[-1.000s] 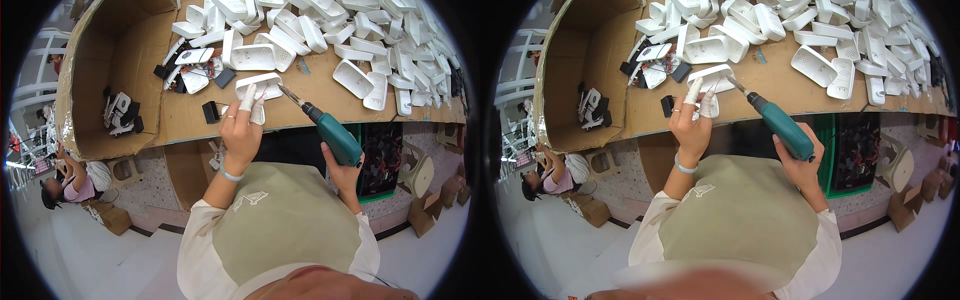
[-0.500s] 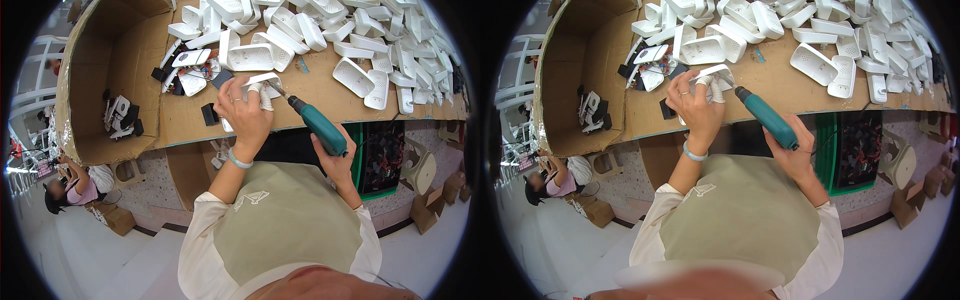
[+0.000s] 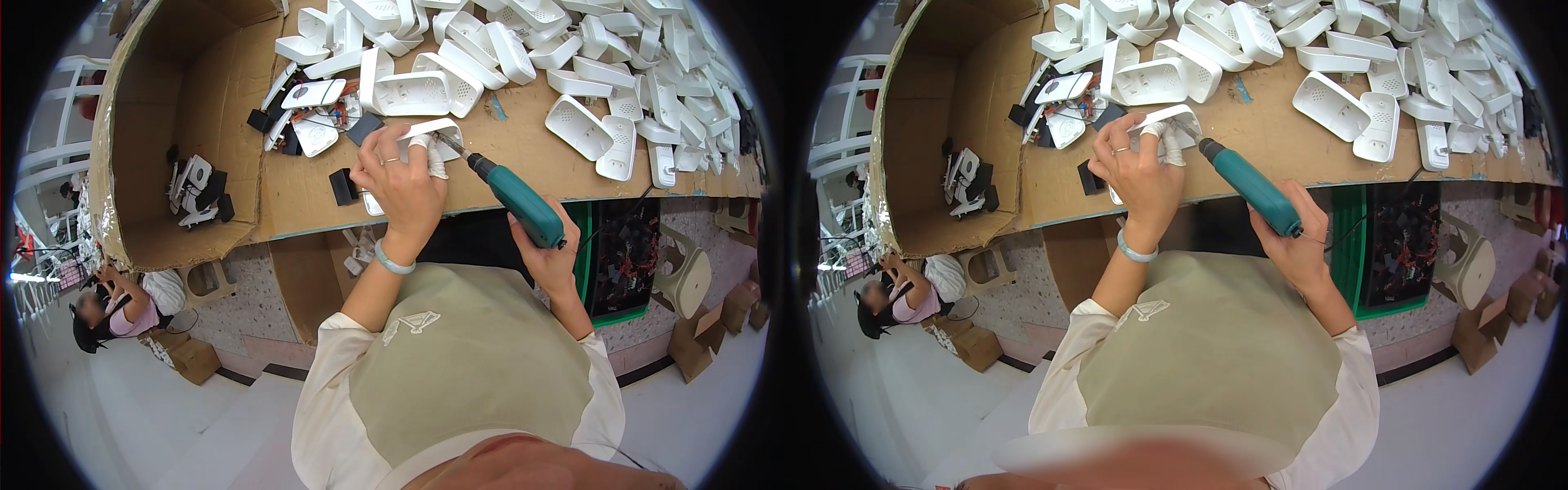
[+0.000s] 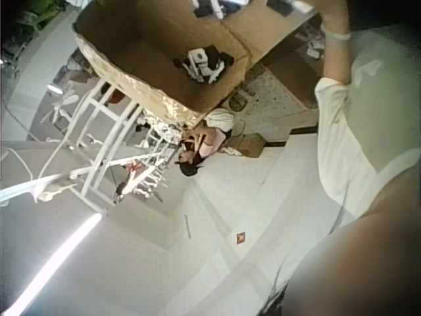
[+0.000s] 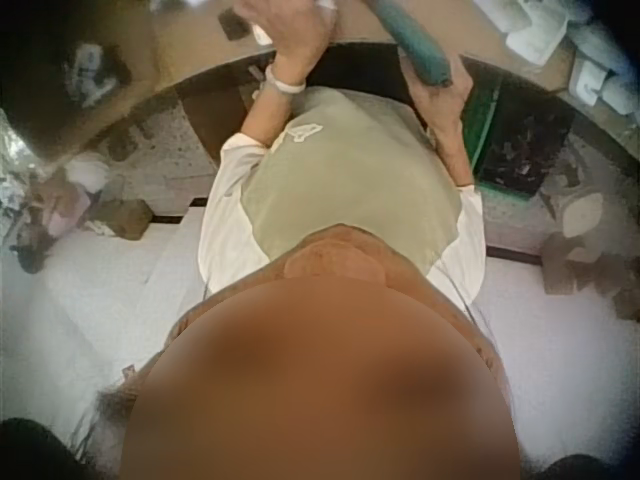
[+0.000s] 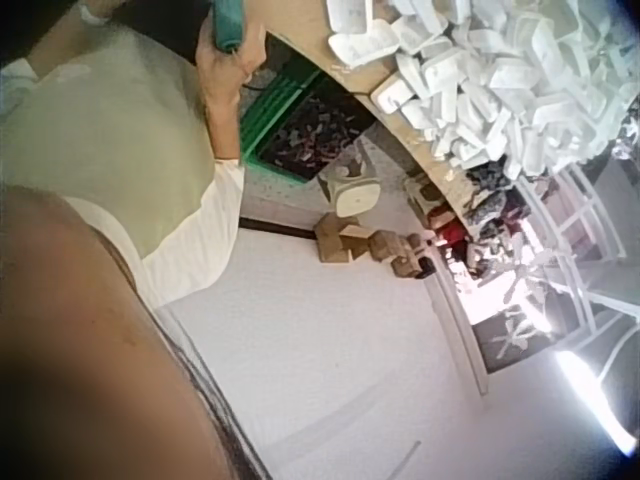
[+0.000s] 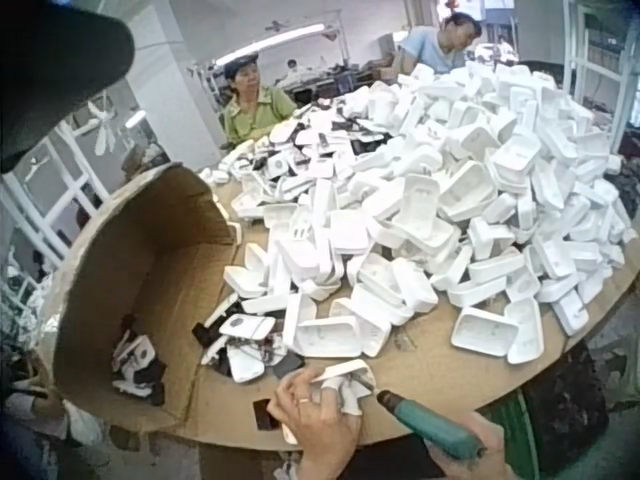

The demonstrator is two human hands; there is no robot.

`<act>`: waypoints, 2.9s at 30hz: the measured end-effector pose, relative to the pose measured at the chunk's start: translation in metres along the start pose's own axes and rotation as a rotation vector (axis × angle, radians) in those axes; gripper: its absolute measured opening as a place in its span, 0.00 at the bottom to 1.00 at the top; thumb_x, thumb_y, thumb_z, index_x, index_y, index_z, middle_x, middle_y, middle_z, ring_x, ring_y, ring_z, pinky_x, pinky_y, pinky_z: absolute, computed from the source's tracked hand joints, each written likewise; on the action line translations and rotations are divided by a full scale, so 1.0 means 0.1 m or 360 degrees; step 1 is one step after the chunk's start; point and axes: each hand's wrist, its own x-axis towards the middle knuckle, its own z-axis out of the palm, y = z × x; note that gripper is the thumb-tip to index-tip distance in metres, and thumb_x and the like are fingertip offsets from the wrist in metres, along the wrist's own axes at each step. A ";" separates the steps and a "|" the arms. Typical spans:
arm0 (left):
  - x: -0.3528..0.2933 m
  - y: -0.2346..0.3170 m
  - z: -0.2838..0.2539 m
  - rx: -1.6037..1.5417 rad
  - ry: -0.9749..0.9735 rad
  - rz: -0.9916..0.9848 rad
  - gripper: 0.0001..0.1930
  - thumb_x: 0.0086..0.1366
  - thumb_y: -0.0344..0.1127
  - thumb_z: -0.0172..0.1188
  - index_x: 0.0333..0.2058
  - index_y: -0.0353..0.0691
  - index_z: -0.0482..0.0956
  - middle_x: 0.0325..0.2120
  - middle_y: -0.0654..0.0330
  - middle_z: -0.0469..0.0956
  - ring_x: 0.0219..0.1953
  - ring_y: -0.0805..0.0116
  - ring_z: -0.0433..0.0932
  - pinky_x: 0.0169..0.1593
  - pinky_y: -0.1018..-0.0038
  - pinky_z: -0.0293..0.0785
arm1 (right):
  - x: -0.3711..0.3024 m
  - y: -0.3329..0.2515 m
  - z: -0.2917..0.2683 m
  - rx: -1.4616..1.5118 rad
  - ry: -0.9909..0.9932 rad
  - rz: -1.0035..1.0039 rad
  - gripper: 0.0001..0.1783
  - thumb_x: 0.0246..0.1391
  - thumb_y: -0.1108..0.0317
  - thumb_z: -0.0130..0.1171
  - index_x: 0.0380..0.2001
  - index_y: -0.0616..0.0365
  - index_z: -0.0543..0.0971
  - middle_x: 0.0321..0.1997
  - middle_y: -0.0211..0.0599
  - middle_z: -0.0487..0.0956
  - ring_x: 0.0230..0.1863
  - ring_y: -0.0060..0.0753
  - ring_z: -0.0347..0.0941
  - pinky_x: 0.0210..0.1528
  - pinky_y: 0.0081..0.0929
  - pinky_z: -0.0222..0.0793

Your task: Assembling electronic components into plastic housings and soldering wires inside the cases at a factory workbench.

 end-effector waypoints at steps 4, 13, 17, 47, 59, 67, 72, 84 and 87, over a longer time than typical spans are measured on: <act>0.00 0.00 -0.01 0.0009 0.0003 0.0004 0.07 0.49 0.30 0.71 0.28 0.40 0.83 0.48 0.60 0.78 0.56 0.52 0.68 0.52 0.54 0.55 | -0.01 0.01 -0.02 0.0025 -0.0032 0.0002 0.12 0.47 0.82 0.68 0.36 0.65 0.78 0.32 0.42 0.78 0.30 0.40 0.75 0.35 0.27 0.71; 0.01 0.01 -0.02 0.0028 -0.0022 -0.0011 0.07 0.49 0.31 0.71 0.27 0.40 0.83 0.48 0.59 0.79 0.55 0.52 0.68 0.52 0.54 0.55 | 0.03 -0.05 -0.05 -0.0074 -0.0063 -0.0099 0.14 0.46 0.82 0.67 0.38 0.64 0.78 0.35 0.42 0.79 0.33 0.42 0.76 0.37 0.28 0.72; 0.01 0.01 0.00 0.0016 -0.0004 -0.0015 0.07 0.50 0.32 0.71 0.27 0.39 0.83 0.48 0.59 0.78 0.54 0.52 0.68 0.51 0.54 0.55 | 0.04 -0.04 -0.08 -0.0099 -0.0070 -0.0108 0.15 0.46 0.82 0.68 0.38 0.64 0.79 0.35 0.43 0.79 0.33 0.42 0.77 0.38 0.28 0.72; 0.00 0.00 0.00 0.0036 0.0000 -0.0006 0.07 0.49 0.31 0.71 0.27 0.39 0.83 0.47 0.59 0.78 0.54 0.53 0.68 0.51 0.55 0.55 | 0.07 -0.10 -0.07 -0.0116 -0.0098 -0.0100 0.15 0.43 0.83 0.67 0.36 0.63 0.78 0.32 0.42 0.76 0.30 0.42 0.73 0.35 0.28 0.70; -0.02 -0.01 0.02 0.0041 -0.0002 -0.0001 0.07 0.49 0.31 0.71 0.27 0.39 0.83 0.47 0.59 0.78 0.55 0.52 0.69 0.51 0.55 0.55 | -0.01 -0.11 -0.12 -0.0075 0.0013 -0.0112 0.12 0.47 0.81 0.69 0.37 0.66 0.80 0.32 0.41 0.79 0.31 0.39 0.74 0.36 0.26 0.70; 0.01 0.00 -0.01 0.0054 -0.0033 -0.0009 0.06 0.50 0.31 0.70 0.27 0.38 0.82 0.49 0.58 0.78 0.55 0.52 0.68 0.52 0.54 0.55 | -0.16 -0.08 -0.19 0.0101 0.0208 0.0235 0.10 0.50 0.79 0.70 0.37 0.67 0.82 0.31 0.35 0.79 0.30 0.24 0.73 0.35 0.21 0.68; 0.00 0.02 -0.07 -0.0054 -0.0013 -0.0043 0.08 0.51 0.29 0.69 0.30 0.35 0.82 0.54 0.52 0.75 0.56 0.48 0.69 0.54 0.53 0.59 | -0.15 -0.13 -0.17 0.0184 0.0221 0.0261 0.11 0.50 0.79 0.71 0.37 0.68 0.82 0.32 0.33 0.79 0.31 0.22 0.73 0.35 0.19 0.69; -0.72 -0.92 -1.22 -0.0959 -0.0747 -0.0226 0.08 0.62 0.29 0.68 0.39 0.34 0.82 0.47 0.54 0.78 0.44 0.56 0.80 0.47 0.68 0.77 | -0.28 -0.01 -0.25 0.0151 0.0362 0.0301 0.17 0.55 0.79 0.69 0.48 0.66 0.82 0.42 0.38 0.86 0.35 0.21 0.78 0.38 0.19 0.72; -1.32 -1.67 -1.48 -0.1449 -0.1028 -0.0933 0.10 0.63 0.29 0.69 0.42 0.32 0.83 0.46 0.60 0.79 0.45 0.70 0.80 0.46 0.74 0.77 | -0.22 -0.09 -0.17 0.0151 0.0345 0.0219 0.17 0.57 0.80 0.66 0.50 0.67 0.80 0.43 0.39 0.85 0.27 0.15 0.74 0.26 0.14 0.68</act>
